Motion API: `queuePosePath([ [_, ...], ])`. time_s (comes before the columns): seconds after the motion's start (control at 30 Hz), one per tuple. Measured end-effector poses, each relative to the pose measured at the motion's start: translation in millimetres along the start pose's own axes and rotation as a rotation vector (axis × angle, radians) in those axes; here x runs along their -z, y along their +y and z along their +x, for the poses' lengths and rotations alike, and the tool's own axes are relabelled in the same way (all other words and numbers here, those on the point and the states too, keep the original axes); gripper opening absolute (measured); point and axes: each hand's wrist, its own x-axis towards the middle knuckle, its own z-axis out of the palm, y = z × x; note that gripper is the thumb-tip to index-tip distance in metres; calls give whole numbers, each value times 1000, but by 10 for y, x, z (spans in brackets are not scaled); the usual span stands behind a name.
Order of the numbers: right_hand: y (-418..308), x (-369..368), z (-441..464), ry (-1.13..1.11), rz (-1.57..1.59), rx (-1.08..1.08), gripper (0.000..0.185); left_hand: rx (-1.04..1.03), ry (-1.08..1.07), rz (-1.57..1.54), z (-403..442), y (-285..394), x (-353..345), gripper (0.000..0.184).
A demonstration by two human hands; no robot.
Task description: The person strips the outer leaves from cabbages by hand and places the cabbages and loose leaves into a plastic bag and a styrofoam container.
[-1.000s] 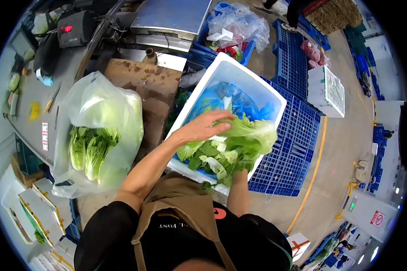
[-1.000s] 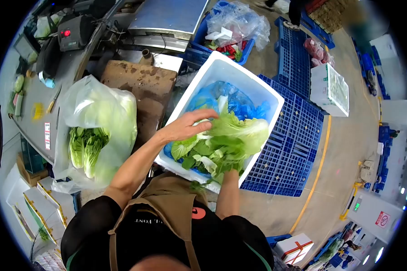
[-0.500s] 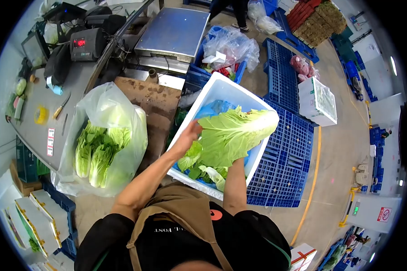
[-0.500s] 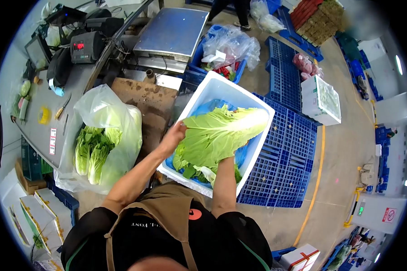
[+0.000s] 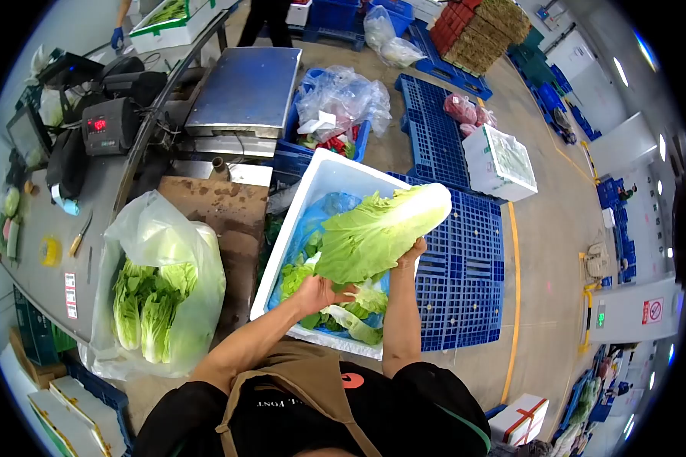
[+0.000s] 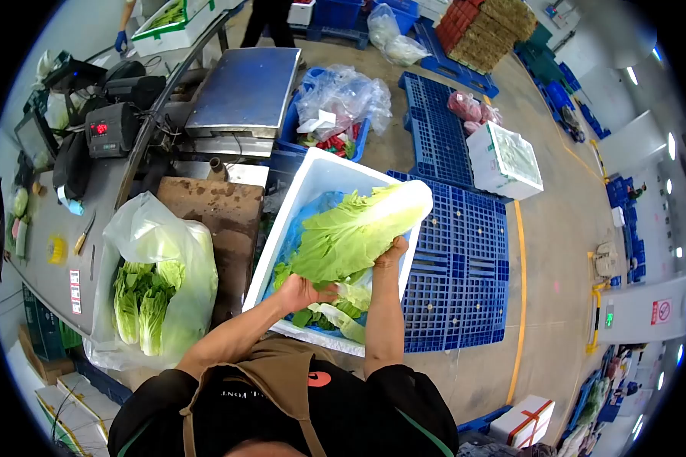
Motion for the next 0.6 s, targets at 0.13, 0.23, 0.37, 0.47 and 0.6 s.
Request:
queuePosePath([
  [0.13,-250,222,-52,56,-126,15,86,-14,172,2,151,-49,514,15],
  [0.23,-436,177,-128,85,-219,42,83,134,573,779,124,154,515,24],
  [0.37,-586,-39,-307,65,-341,-45,92,-400,465,1226,350,495,-112,52],
  [0.47,-469,-332,-453,74,-509,-116,94,-517,286,1210,625,569,-886,68],
  [0.6,-365,-509,-493,-64,-743,-169,95,-488,115,1179,850,733,-907,68],
])
